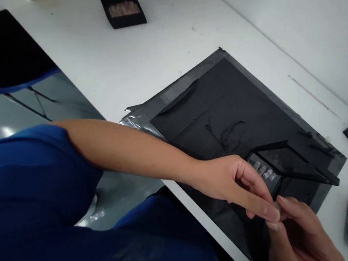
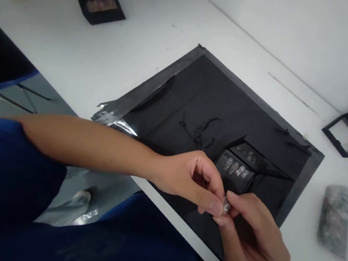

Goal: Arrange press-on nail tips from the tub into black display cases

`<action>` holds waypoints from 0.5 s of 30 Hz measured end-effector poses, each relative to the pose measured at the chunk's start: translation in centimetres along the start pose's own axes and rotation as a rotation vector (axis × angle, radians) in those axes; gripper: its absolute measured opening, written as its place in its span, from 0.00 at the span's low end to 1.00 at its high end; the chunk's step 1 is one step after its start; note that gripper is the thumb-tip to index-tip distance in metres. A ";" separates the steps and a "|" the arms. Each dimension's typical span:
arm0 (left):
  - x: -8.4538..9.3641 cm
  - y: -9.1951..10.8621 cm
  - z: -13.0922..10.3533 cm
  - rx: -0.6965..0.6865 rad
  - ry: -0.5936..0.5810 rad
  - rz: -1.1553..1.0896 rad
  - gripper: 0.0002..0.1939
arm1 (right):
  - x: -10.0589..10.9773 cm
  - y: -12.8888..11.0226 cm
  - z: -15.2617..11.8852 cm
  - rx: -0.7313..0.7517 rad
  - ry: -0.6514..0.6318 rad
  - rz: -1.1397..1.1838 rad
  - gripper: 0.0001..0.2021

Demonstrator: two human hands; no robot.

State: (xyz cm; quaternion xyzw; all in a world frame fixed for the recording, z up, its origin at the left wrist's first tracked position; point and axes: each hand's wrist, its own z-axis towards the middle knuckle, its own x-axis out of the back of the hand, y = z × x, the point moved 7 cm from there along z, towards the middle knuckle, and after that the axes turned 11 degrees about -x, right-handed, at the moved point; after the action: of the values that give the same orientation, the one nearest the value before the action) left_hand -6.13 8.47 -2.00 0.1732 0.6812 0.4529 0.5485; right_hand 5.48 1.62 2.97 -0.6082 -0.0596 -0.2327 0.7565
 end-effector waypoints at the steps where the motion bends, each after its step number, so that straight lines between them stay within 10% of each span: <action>1: -0.1 0.3 0.0 -0.005 -0.007 0.021 0.15 | 0.2 0.2 0.0 -0.031 -0.012 0.045 0.22; 9: 0.4 3.0 0.1 -0.213 0.045 0.112 0.30 | 1.3 2.1 1.0 -0.343 -0.233 0.601 0.12; 15: 2.0 5.4 -0.1 -0.425 0.206 0.315 0.33 | 3.9 0.9 1.4 -0.261 0.044 0.303 0.12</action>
State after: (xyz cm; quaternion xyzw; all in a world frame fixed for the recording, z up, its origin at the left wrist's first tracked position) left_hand -8.27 12.73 1.16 0.1109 0.5877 0.6805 0.4234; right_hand 9.55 2.00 3.92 -0.6979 0.0800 -0.1353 0.6987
